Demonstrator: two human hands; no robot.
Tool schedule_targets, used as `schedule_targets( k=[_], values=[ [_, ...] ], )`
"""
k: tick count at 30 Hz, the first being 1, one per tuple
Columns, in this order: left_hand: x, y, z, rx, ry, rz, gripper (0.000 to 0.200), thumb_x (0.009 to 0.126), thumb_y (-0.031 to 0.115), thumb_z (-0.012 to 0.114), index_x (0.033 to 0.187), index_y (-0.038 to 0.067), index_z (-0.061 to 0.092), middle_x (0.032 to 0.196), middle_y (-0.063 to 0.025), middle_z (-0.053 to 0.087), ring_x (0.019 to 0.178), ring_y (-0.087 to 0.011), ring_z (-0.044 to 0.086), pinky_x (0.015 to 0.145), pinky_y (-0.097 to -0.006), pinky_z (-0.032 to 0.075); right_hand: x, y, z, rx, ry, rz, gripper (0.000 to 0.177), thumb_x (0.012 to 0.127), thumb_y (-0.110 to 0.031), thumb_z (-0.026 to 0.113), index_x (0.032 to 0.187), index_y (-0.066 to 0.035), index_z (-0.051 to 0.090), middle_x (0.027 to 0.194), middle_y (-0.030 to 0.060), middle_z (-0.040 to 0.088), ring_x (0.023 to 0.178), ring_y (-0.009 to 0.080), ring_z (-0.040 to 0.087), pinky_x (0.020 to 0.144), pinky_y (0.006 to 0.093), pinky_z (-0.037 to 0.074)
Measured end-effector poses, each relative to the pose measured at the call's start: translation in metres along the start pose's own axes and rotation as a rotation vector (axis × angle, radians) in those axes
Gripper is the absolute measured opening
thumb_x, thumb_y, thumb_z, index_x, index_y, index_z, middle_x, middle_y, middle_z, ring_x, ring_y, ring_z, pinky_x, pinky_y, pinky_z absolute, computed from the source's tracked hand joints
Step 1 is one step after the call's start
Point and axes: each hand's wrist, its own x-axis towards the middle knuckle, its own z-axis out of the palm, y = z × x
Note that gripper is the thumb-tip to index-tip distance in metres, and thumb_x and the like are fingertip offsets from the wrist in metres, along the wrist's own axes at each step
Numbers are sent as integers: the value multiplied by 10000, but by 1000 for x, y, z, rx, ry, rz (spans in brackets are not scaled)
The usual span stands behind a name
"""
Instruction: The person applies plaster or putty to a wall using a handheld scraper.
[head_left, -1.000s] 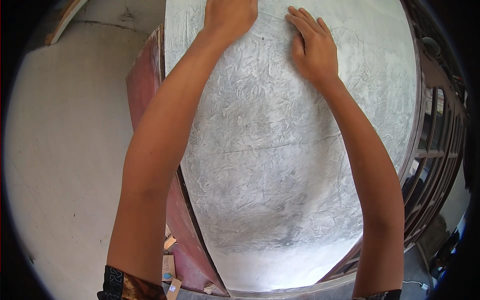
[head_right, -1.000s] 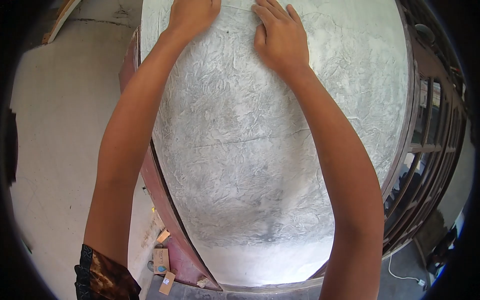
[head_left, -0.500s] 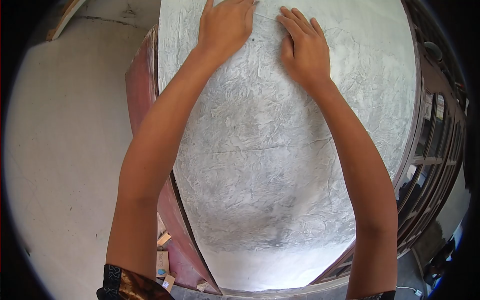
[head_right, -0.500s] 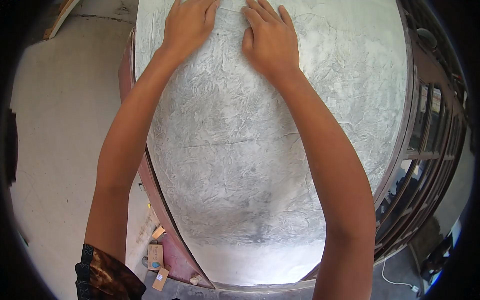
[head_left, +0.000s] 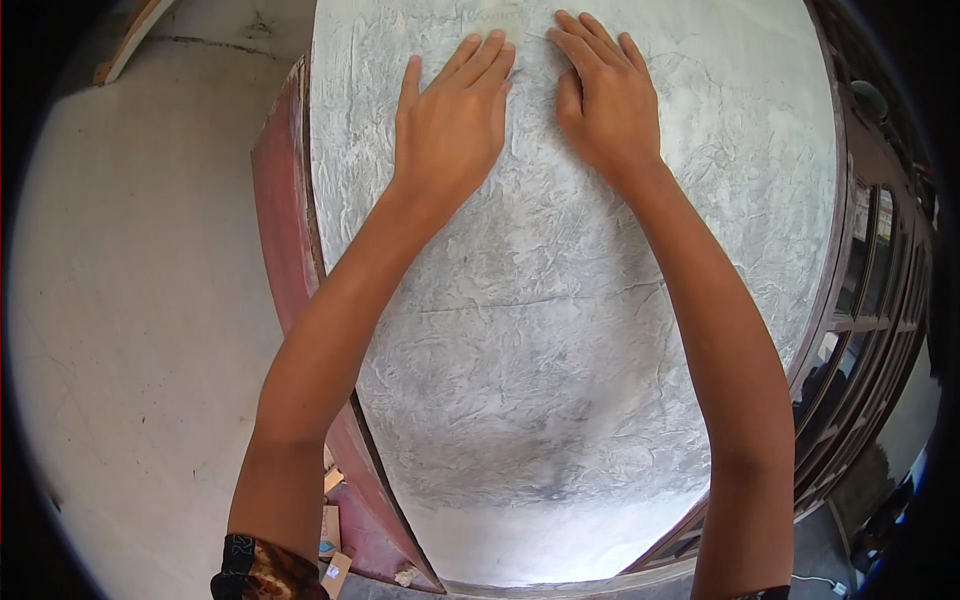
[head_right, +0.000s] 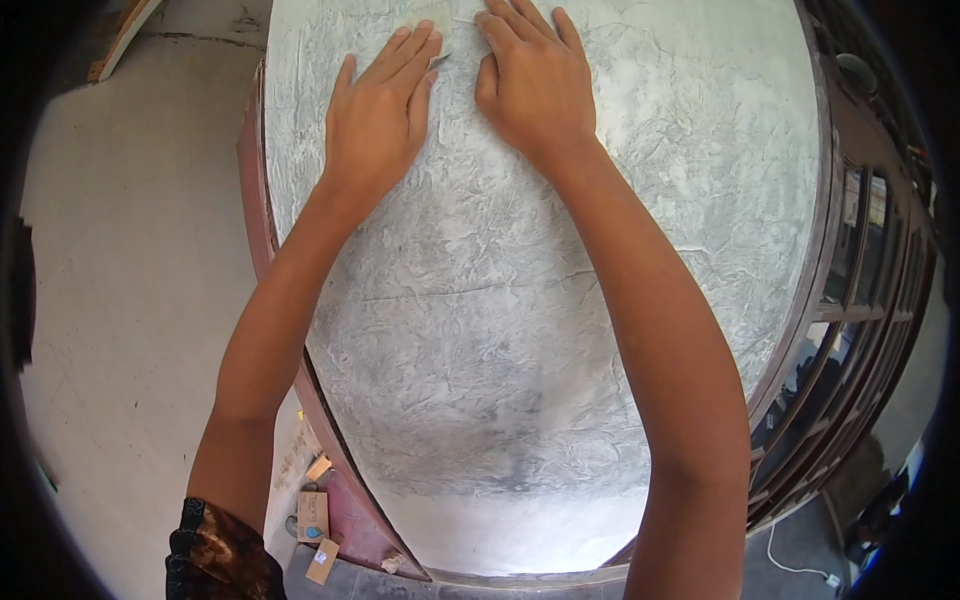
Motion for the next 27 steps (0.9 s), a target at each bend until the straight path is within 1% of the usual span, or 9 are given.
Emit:
schedule_targets(
  k=[5, 7, 9, 12, 16, 18, 22, 26, 27],
  values=[
    [73, -30, 14, 60, 59, -59, 379, 1084, 207, 466, 1328, -3, 666, 1414, -165, 642, 1364, -332, 564, 1162, -573, 375, 0, -2, 2, -12, -2, -2, 430, 897, -23, 525, 1301, -66, 667, 1480, 67, 607, 1427, 269, 507, 1231, 496, 327],
    [80, -25, 11, 29, -212, -236, 303, 1026, 202, 579, 1275, 101, 718, 1415, -38, 661, 1361, -230, 575, 1156, -567, 388, 1, 0, -1, -9, 0, -14, 432, 896, -22, 527, 1302, -69, 666, 1480, 65, 607, 1426, 269, 508, 1231, 498, 327],
    [22, -10, 5, 57, 57, 12, 351, 1041, 189, 568, 1371, 143, 678, 1479, -28, 616, 1410, -219, 540, 1157, -600, 372, 1, -1, -2, 2, -14, 4, 437, 896, -24, 525, 1307, -68, 665, 1485, 64, 604, 1429, 267, 506, 1234, 500, 322],
    [-19, 5, -5, 56, 24, 35, 351, 1045, 195, 557, 1369, 136, 677, 1446, -34, 640, 1366, -245, 573, 1147, -599, 384, 0, -1, 0, -23, -19, 0, 444, 896, -24, 520, 1313, -72, 666, 1489, 63, 602, 1432, 266, 504, 1236, 502, 319],
    [61, -29, 8, 102, -93, -61, 299, 1014, 201, 608, 1283, 138, 723, 1397, -37, 674, 1356, -204, 582, 1144, -567, 399, 1, -4, 0, -15, -18, 5, 443, 899, -26, 520, 1314, -76, 667, 1490, 54, 601, 1432, 259, 504, 1237, 503, 319],
    [82, -39, 20, 10, 78, -58, 370, 1081, 206, 467, 1320, 8, 670, 1401, -163, 650, 1333, -340, 581, 1162, -580, 370, 1, -2, -1, -30, -18, 2, 445, 898, -23, 521, 1313, -77, 668, 1489, 51, 603, 1432, 256, 505, 1236, 503, 320],
    [-5, 1, 2, 83, 91, 68, 309, 1034, 193, 570, 1296, 106, 708, 1378, -67, 679, 1303, -283, 614, 1116, -561, 429, 0, -1, 0, 0, -7, -3, 446, 896, -21, 520, 1313, -77, 667, 1493, 49, 599, 1434, 253, 502, 1237, 500, 322],
    [24, -8, -2, 120, 65, 70, 330, 1021, 187, 578, 1318, 92, 685, 1433, -62, 646, 1359, -223, 579, 1143, -580, 394, 2, -3, 1, -24, -15, 13, 446, 894, -21, 522, 1312, -76, 665, 1497, 47, 595, 1436, 253, 499, 1240, 497, 316],
    [54, -13, -5, 90, 35, 14, 340, 1050, 195, 521, 1312, 43, 677, 1412, -118, 648, 1323, -288, 592, 1153, -578, 381, 1, -3, 0, -12, -15, 14, 445, 893, -23, 524, 1312, -76, 664, 1498, 46, 593, 1437, 252, 498, 1241, 497, 315]
  ],
)
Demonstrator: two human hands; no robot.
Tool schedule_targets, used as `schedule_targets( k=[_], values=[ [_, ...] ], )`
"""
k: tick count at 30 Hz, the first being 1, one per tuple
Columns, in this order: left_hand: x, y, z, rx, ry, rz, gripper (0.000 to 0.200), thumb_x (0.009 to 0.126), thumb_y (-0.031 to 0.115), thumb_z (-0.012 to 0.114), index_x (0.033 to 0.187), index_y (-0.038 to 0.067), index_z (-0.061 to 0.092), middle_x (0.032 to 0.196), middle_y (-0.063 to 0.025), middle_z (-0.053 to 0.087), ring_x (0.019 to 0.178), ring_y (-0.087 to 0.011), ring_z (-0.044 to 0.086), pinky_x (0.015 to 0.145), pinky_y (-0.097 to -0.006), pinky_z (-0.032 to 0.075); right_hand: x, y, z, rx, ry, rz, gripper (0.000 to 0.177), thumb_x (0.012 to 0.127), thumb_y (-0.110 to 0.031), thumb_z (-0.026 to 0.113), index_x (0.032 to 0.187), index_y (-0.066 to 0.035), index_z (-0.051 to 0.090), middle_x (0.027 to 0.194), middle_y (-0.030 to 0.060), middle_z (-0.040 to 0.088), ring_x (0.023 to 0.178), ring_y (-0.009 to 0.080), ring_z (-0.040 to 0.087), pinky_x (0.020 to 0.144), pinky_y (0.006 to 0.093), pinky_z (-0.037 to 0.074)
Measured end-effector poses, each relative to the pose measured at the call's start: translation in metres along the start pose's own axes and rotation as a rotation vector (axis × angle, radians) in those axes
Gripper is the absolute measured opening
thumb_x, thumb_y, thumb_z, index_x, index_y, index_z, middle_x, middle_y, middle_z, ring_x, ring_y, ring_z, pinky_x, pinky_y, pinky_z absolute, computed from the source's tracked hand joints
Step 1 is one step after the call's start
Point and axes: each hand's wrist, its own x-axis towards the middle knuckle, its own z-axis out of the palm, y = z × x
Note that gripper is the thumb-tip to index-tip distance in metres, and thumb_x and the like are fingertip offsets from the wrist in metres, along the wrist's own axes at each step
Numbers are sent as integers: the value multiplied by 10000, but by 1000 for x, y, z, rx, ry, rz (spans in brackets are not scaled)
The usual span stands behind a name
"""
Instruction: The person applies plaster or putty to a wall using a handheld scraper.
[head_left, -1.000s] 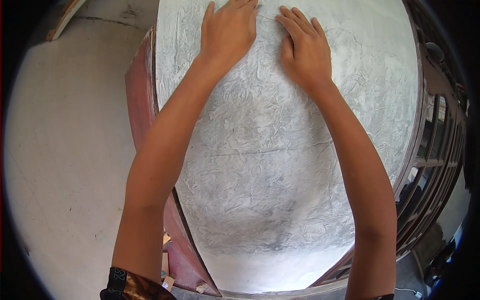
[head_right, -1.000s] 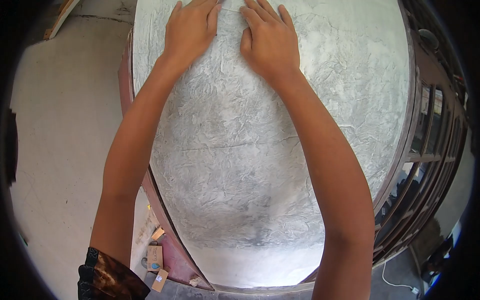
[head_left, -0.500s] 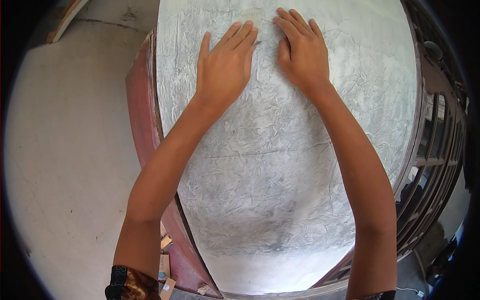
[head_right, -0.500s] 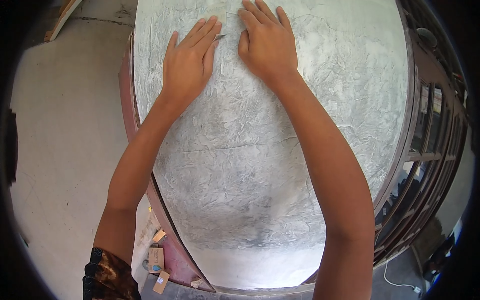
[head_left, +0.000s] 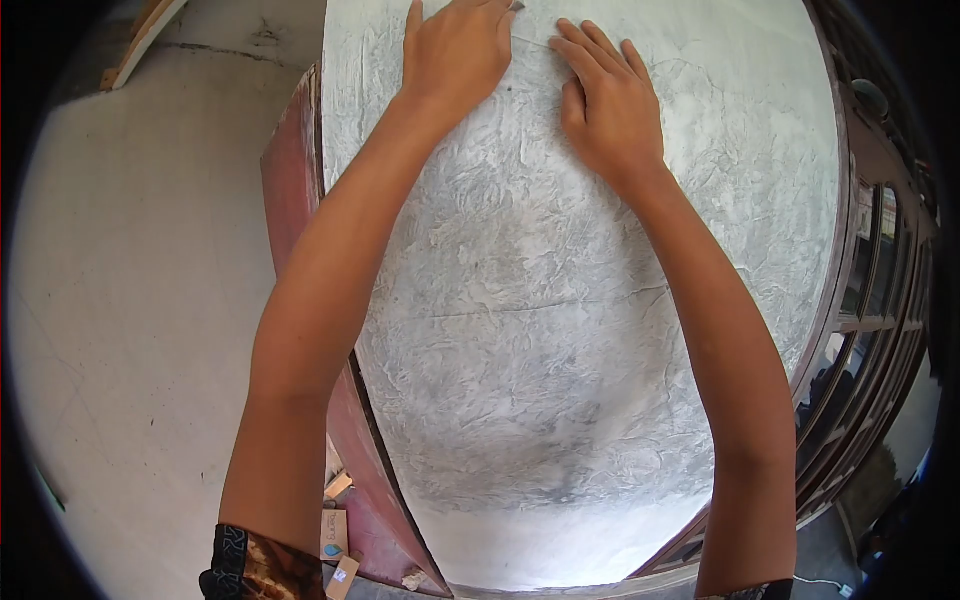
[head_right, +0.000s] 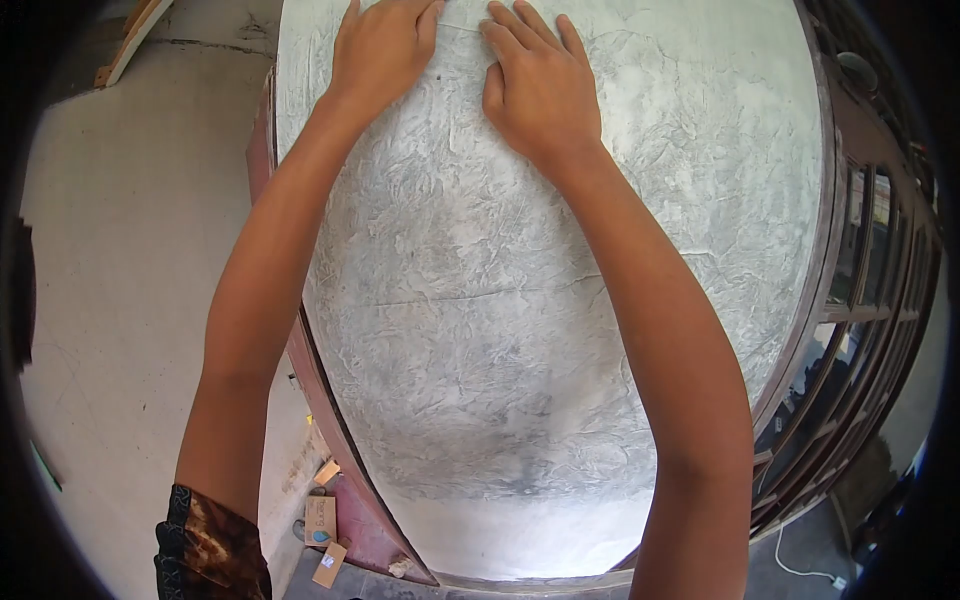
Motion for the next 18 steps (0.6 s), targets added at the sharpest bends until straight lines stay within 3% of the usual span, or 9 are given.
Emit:
schedule_targets(
  k=[1, 3, 5, 9, 11, 13, 17, 18],
  values=[
    [20, -6, 4, -32, -32, -60, 369, 1080, 203, 465, 1305, -6, 669, 1390, -174, 650, 1287, -353, 605, 1163, -576, 367, -1, -2, 0, 2, -4, -1, 445, 893, -23, 524, 1312, -76, 664, 1498, 46, 593, 1437, 252, 498, 1241, 497, 315],
    [14, -10, 17, -24, -17, -51, 365, 1079, 200, 465, 1292, -13, 671, 1395, -177, 644, 1270, -354, 611, 1165, -578, 360, -1, 0, -2, 18, -4, 2, 446, 892, -24, 523, 1312, -72, 663, 1497, 49, 595, 1436, 255, 498, 1242, 497, 312],
    [-23, 9, 4, 28, -16, 23, 352, 1034, 174, 573, 1366, 103, 665, 1449, -67, 633, 1370, -259, 569, 1135, -583, 406, -1, 2, -1, 26, -3, -4, 444, 891, -23, 521, 1309, -70, 664, 1495, 51, 596, 1435, 258, 499, 1241, 497, 313],
    [-46, 7, -3, -1, -35, 86, 358, 1046, 190, 562, 1384, 119, 657, 1446, -62, 635, 1377, -265, 562, 1144, -585, 393, 0, 0, 0, 1, -9, 2, 437, 893, -21, 515, 1301, -64, 669, 1486, 60, 603, 1431, 266, 503, 1239, 496, 314],
    [-3, -6, 1, 12, -53, 59, 358, 1053, 194, 554, 1388, 117, 654, 1455, -59, 630, 1398, -261, 542, 1152, -575, 390, -1, 0, -2, 13, -1, 2, 433, 896, -22, 516, 1298, -65, 670, 1484, 61, 605, 1431, 266, 504, 1239, 497, 314],
    [27, -15, 9, -20, -86, -75, 368, 1079, 196, 465, 1298, -16, 669, 1404, -177, 640, 1279, -352, 607, 1161, -578, 362, -2, -1, -2, 23, 2, -6, 429, 898, -22, 517, 1296, -66, 672, 1482, 62, 607, 1430, 266, 504, 1239, 498, 313],
    [-21, -5, 16, -32, 32, 47, 373, 1079, 194, 464, 1321, -15, 657, 1431, -177, 622, 1305, -348, 595, 1158, -578, 363, -1, 2, -1, 36, -1, -21, 429, 900, -21, 518, 1298, -67, 671, 1485, 61, 604, 1431, 267, 503, 1240, 502, 309],
    [-44, 7, 9, -16, 21, 64, 337, 1049, 191, 532, 1325, 55, 672, 1443, -101, 627, 1342, -277, 580, 1150, -596, 375, -2, 2, -1, 38, 6, -19, 429, 900, -21, 519, 1298, -68, 671, 1487, 61, 602, 1431, 267, 503, 1241, 502, 308]
  ],
)
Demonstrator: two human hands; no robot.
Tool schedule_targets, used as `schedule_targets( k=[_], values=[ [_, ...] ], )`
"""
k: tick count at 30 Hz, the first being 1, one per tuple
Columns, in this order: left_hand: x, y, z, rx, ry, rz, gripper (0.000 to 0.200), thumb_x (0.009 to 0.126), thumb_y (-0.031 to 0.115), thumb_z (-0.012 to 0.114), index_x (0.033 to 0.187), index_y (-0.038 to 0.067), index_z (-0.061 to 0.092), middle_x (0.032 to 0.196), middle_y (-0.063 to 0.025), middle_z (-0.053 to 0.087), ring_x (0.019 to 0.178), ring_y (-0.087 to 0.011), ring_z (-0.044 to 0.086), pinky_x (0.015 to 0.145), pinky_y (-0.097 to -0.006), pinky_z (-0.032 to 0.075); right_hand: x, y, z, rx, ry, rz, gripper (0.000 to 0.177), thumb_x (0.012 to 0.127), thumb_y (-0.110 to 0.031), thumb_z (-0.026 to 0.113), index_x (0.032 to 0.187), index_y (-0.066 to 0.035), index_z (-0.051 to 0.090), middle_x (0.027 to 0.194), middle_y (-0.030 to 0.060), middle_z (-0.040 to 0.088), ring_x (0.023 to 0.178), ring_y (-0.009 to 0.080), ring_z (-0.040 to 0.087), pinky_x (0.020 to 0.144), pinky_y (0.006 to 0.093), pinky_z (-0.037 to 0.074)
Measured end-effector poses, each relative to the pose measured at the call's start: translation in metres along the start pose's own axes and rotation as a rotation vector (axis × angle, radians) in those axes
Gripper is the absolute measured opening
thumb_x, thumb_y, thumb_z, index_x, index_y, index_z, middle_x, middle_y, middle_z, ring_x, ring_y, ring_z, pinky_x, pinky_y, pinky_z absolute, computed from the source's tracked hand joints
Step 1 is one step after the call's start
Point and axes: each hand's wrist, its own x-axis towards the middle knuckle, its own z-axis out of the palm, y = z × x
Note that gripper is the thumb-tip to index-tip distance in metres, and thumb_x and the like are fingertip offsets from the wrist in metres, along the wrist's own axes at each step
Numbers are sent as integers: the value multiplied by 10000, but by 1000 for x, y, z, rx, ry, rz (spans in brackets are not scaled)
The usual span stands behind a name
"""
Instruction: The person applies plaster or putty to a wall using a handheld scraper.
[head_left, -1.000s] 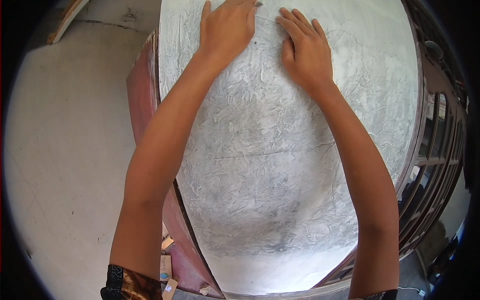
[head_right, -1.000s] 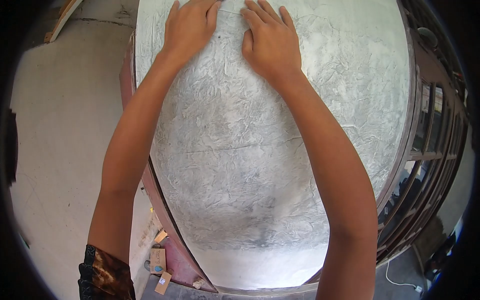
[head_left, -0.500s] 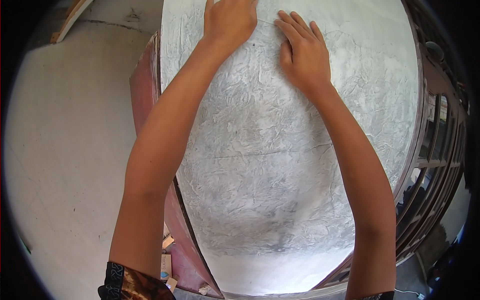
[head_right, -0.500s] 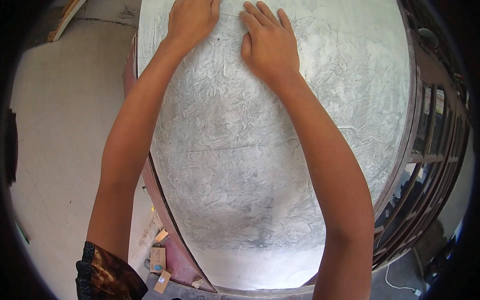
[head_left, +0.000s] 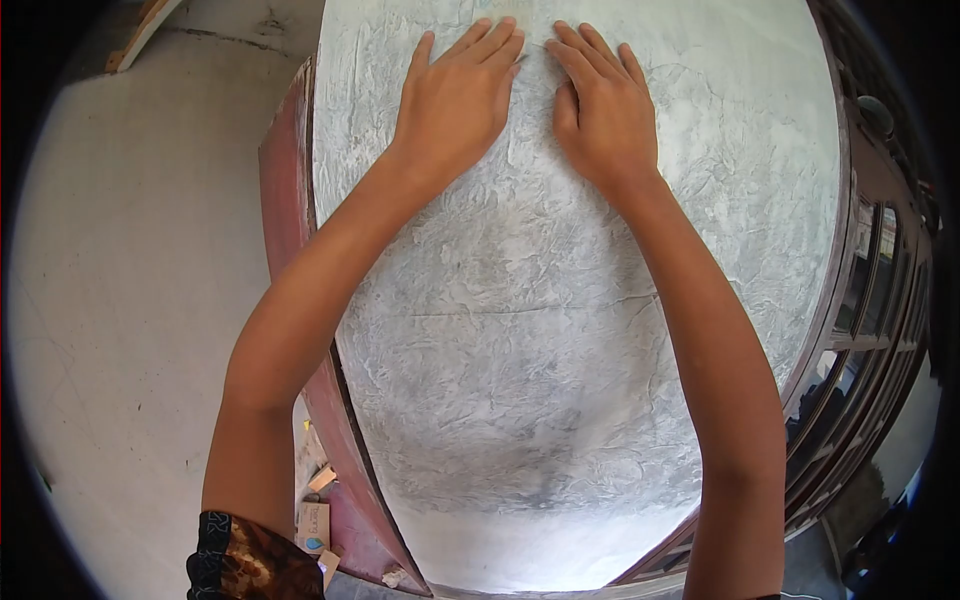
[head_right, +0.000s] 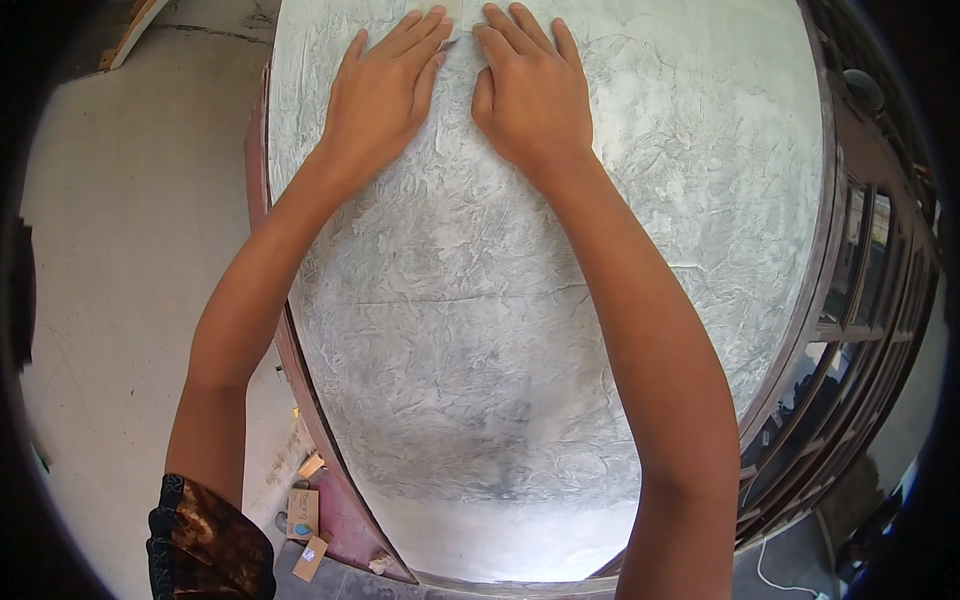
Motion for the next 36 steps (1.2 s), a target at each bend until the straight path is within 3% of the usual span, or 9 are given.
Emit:
schedule_targets(
  k=[3, 5, 9, 11, 15, 21, 24, 33, 36],
  values=[
    [12, -7, -7, 39, -18, 64, 332, 1015, 185, 603, 1328, 117, 685, 1453, -33, 633, 1388, -202, 556, 1151, -592, 388, 1, -2, 1, -31, -14, 5, 428, 900, -21, 522, 1299, -66, 671, 1488, 64, 601, 1433, 268, 501, 1240, 498, 310],
    [52, -30, -4, 16, -30, -16, 376, 1078, 190, 465, 1333, -15, 649, 1424, -172, 630, 1329, -345, 584, 1154, -571, 375, 1, -3, 0, -28, -10, 8, 426, 901, -23, 526, 1298, -68, 672, 1487, 63, 602, 1433, 268, 501, 1240, 499, 310],
    [53, -28, 7, 10, -91, -148, 370, 1075, 185, 469, 1333, -11, 649, 1423, -164, 633, 1356, -341, 562, 1151, -564, 381, 0, 1, 1, -24, -5, -10, 423, 899, -26, 534, 1295, -70, 674, 1488, 61, 601, 1432, 267, 501, 1239, 505, 310],
    [1, -5, 2, 83, -4, 48, 334, 1011, 184, 606, 1329, 120, 686, 1459, -27, 629, 1400, -196, 544, 1158, -575, 388, -1, 1, 2, -11, -9, -14, 424, 898, -25, 535, 1295, -71, 675, 1489, 59, 601, 1433, 265, 501, 1239, 505, 311],
    [5, -10, -7, 48, -34, 49, 333, 1010, 181, 606, 1327, 114, 686, 1457, -31, 630, 1399, -196, 543, 1152, -569, 396, 2, -4, 1, -30, -16, 2, 425, 896, -25, 537, 1294, -73, 677, 1491, 53, 600, 1435, 260, 499, 1240, 500, 311],
    [57, -35, 14, -14, -63, -91, 364, 1074, 188, 471, 1320, -12, 650, 1458, -163, 605, 1349, -353, 558, 1133, -557, 400, 0, -1, 1, -21, -11, -9, 423, 894, -33, 545, 1293, -78, 677, 1488, 46, 602, 1433, 257, 501, 1238, 508, 311],
    [3, -6, 3, 41, -6, 55, 347, 1013, 179, 603, 1347, 123, 680, 1460, -22, 628, 1393, -204, 548, 1149, -566, 400, 0, -2, 0, -12, -17, -7, 425, 893, -35, 539, 1293, -81, 678, 1487, 46, 603, 1434, 254, 501, 1238, 507, 312],
    [52, -22, 9, 4, -81, -90, 366, 1071, 192, 469, 1307, -17, 656, 1443, -167, 615, 1342, -366, 562, 1139, -563, 395, -1, -5, 1, -6, -2, 8, 412, 896, -43, 544, 1283, -79, 681, 1483, 45, 606, 1430, 255, 504, 1239, 504, 311],
    [4, -3, -7, -28, -86, 43, 360, 1058, 205, 547, 1391, 119, 653, 1463, -57, 624, 1414, -255, 525, 1152, -582, 389, -1, -3, 0, 3, -19, -3, 416, 895, -39, 535, 1281, -79, 683, 1484, 47, 605, 1431, 257, 504, 1240, 504, 312]
  ],
)
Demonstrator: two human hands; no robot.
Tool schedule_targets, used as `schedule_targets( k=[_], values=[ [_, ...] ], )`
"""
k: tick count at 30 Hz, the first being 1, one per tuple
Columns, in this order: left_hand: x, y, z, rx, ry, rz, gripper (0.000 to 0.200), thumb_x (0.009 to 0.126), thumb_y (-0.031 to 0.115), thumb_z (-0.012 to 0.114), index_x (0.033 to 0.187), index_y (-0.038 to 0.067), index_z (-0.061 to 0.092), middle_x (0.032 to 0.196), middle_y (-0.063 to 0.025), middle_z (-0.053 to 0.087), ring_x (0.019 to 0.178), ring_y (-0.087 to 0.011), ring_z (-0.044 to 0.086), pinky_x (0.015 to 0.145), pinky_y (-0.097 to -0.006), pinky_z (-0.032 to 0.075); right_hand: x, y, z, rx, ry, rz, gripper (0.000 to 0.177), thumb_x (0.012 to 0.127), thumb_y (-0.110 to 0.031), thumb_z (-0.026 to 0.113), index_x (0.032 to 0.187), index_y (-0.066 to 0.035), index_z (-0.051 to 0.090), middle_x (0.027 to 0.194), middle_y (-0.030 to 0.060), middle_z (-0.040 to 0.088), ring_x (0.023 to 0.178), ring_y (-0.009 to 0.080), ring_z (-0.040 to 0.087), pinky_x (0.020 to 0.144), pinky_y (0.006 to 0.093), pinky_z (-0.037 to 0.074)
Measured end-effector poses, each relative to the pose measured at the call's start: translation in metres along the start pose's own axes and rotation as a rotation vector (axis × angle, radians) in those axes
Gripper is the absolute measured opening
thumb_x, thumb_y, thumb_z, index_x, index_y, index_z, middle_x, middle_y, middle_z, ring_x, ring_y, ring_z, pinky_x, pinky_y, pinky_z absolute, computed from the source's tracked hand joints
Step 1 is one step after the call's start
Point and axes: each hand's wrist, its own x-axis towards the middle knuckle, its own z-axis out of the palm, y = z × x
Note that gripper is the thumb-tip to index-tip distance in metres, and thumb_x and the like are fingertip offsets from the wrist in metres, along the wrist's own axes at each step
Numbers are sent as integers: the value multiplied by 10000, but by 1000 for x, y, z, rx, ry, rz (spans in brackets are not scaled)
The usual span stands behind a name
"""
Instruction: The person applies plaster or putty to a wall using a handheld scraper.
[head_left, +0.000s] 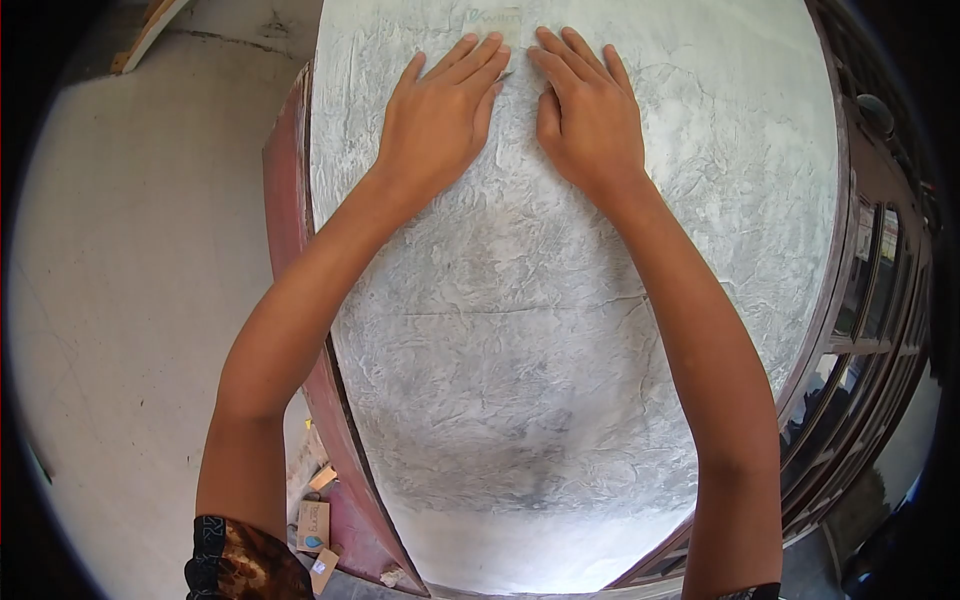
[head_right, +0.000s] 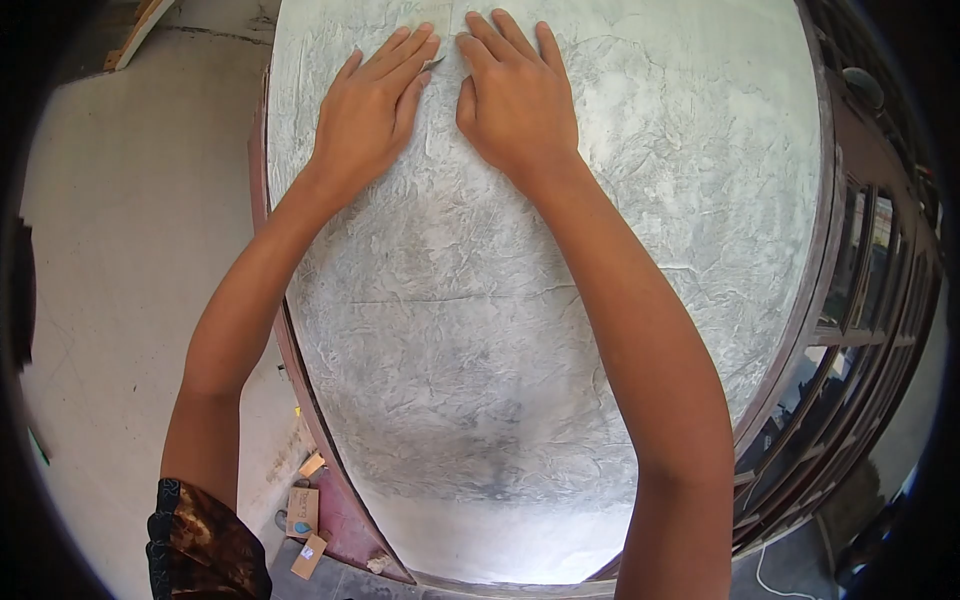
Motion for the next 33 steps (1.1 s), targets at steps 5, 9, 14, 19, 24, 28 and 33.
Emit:
schedule_targets(
  k=[5, 9, 14, 19, 24, 28, 33],
  values=[
    [66, -24, -6, 29, 22, -139, 371, 1069, 195, 465, 1311, -13, 656, 1439, -165, 618, 1348, -370, 557, 1139, -577, 388, 2, -2, 2, -33, 6, -14, 406, 898, -40, 540, 1275, -74, 686, 1478, 52, 610, 1425, 260, 510, 1238, 506, 314],
    [48, -24, 19, 41, 30, -147, 375, 1070, 201, 458, 1314, -3, 658, 1453, -151, 613, 1372, -360, 543, 1152, -594, 369, 1, 1, 0, 10, 8, -6, 398, 902, -42, 547, 1274, -71, 685, 1478, 54, 608, 1424, 259, 510, 1236, 509, 314],
    [0, 4, 3, 74, 94, -4, 305, 1014, 196, 594, 1288, 135, 714, 1405, -66, 665, 1362, -232, 576, 1115, -592, 423, -1, -1, -1, 2, 24, 0, 401, 897, -36, 546, 1271, -69, 684, 1479, 48, 608, 1429, 254, 504, 1237, 510, 314],
    [54, -28, 8, 20, -56, -188, 337, 1042, 198, 524, 1310, 70, 683, 1432, -104, 638, 1371, -292, 558, 1143, -595, 386, 1, -1, -1, -10, 8, -8, 401, 897, -38, 550, 1274, -66, 682, 1475, 43, 612, 1428, 249, 505, 1237, 509, 315],
    [-1, 8, -10, 90, -61, -50, 369, 1060, 205, 542, 1406, 126, 643, 1486, -32, 606, 1430, -252, 508, 1172, -567, 376, -2, -4, 0, 15, 22, 16, 402, 897, -39, 547, 1276, -58, 680, 1478, 52, 609, 1428, 252, 505, 1236, 507, 317],
    [37, -21, -4, 49, -41, -93, 363, 1066, 196, 502, 1375, 70, 644, 1475, -81, 608, 1417, -293, 515, 1179, -585, 351, 0, -2, 2, 22, 34, -2, 379, 877, -88, 596, 1243, -43, 683, 1442, 82, 627, 1408, 266, 517, 1221, 523, 324],
    [36, -23, 10, -19, -78, -190, 335, 1027, 206, 588, 1335, 122, 692, 1434, -40, 648, 1378, -232, 564, 1142, -580, 398, -1, -3, 0, 22, 22, 16, 398, 895, -37, 546, 1268, -60, 683, 1473, 57, 612, 1421, 256, 512, 1235, 500, 318]
  ],
)
